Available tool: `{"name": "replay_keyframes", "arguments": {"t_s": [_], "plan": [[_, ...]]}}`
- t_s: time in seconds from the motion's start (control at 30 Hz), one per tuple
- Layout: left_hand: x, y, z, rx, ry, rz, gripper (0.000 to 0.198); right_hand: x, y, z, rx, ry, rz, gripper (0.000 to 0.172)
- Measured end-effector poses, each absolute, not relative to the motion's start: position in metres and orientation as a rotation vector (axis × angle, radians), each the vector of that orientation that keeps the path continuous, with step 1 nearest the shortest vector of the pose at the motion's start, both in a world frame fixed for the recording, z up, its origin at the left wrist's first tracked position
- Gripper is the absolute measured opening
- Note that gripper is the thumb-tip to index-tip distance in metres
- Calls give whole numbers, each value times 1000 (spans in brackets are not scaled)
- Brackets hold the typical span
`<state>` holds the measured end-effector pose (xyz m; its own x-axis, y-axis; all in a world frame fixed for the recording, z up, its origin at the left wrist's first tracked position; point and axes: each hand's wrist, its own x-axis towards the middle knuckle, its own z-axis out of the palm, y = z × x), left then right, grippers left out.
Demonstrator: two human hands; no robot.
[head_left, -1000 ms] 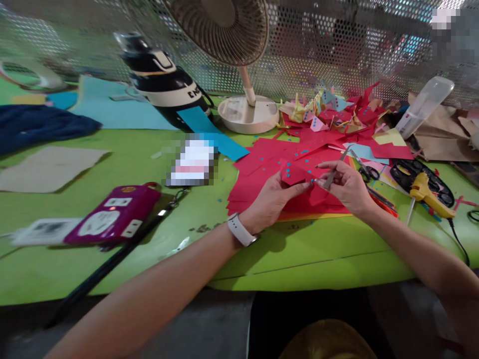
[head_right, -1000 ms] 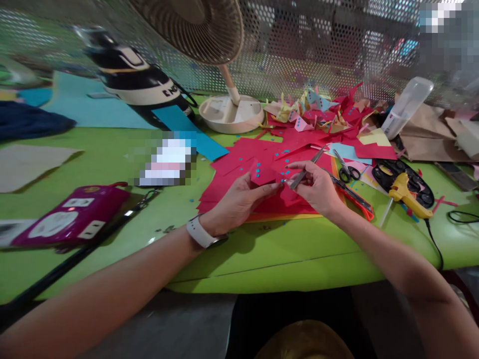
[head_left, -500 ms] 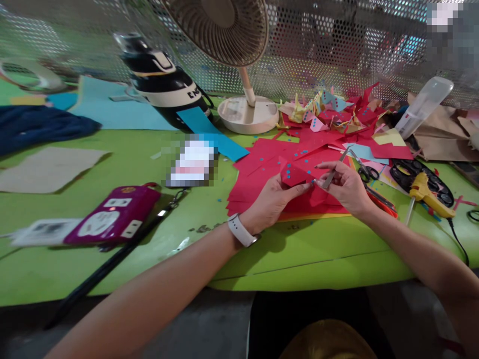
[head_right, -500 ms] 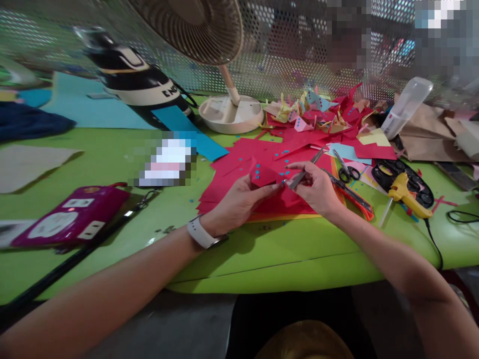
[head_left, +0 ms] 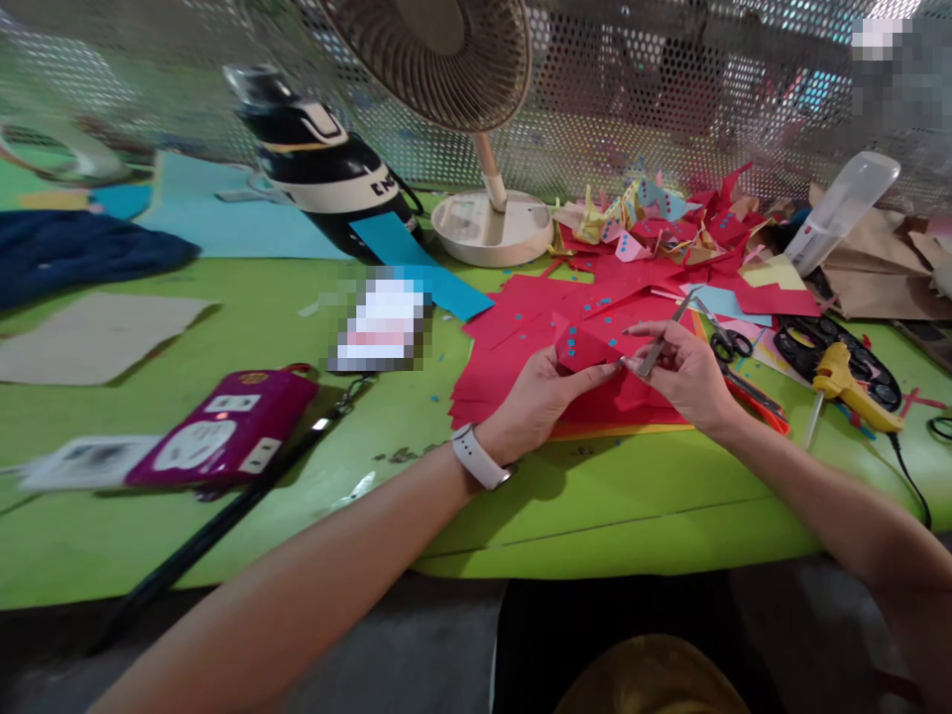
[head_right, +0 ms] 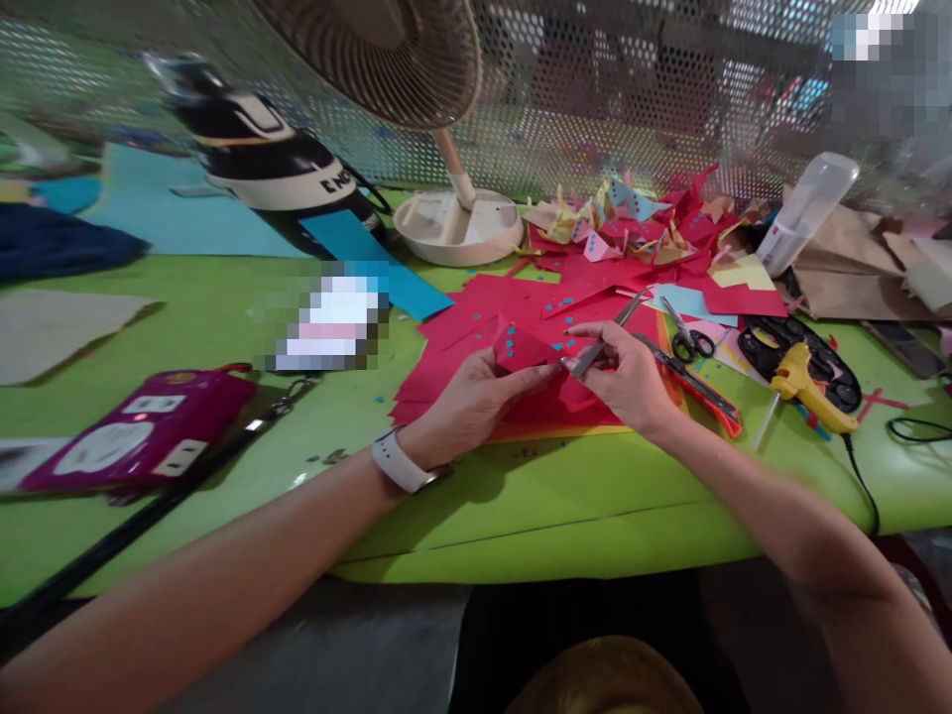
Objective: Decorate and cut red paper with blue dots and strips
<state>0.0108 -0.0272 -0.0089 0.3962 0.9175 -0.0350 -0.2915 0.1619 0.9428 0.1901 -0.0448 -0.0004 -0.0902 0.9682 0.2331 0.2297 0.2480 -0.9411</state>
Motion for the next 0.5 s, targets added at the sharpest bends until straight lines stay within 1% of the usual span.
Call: {"name": "replay_keyframes", "arguments": {"t_s": [0.2, 0.5], "plan": [[10, -27, -10, 1083, 774, 987, 21, 190, -45, 0, -1164, -1542, 941, 36], [11, -26, -9, 1159, 862, 1030, 28, 192, -44, -1, -1130, -1532, 983, 35]]}}
